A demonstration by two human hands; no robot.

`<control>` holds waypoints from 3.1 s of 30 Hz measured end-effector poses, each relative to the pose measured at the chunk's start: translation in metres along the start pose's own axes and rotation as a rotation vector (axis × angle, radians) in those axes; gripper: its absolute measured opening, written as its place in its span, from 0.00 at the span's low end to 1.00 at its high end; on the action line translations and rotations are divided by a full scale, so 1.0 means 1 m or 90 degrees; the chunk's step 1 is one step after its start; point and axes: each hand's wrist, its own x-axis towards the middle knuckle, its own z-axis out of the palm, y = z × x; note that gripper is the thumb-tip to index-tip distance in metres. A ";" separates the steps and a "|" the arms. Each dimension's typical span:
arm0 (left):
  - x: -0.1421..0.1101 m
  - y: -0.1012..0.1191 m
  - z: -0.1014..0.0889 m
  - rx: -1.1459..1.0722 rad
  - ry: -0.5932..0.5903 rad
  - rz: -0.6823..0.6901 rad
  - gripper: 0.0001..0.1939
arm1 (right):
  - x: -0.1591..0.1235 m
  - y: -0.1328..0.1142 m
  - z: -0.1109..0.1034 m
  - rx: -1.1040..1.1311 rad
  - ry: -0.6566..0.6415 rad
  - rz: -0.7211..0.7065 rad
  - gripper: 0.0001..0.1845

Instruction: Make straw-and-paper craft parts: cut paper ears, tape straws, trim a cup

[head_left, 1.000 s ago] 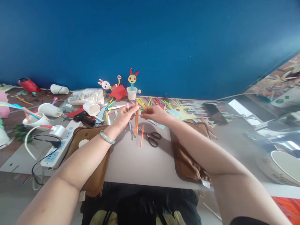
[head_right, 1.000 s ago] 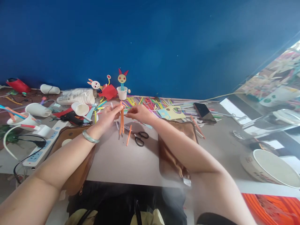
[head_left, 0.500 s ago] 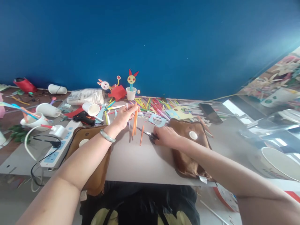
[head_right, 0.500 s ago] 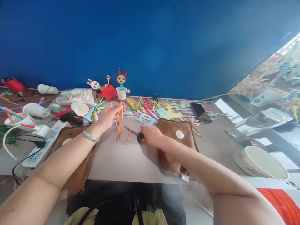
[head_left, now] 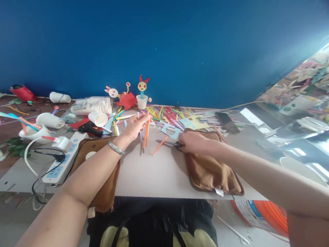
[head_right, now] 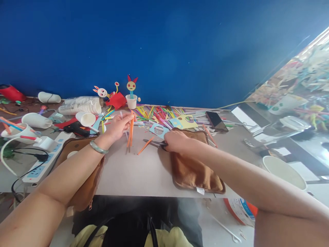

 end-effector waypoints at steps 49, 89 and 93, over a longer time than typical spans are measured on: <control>0.003 -0.005 0.003 -0.024 0.035 0.066 0.22 | 0.068 -0.088 0.045 1.280 0.062 -0.186 0.19; 0.001 -0.006 0.004 -0.062 0.018 0.056 0.16 | 0.067 -0.085 0.048 1.340 -0.011 -0.208 0.18; -0.001 -0.003 0.006 -0.055 0.017 0.040 0.16 | 0.068 -0.085 0.049 1.329 0.004 -0.197 0.18</control>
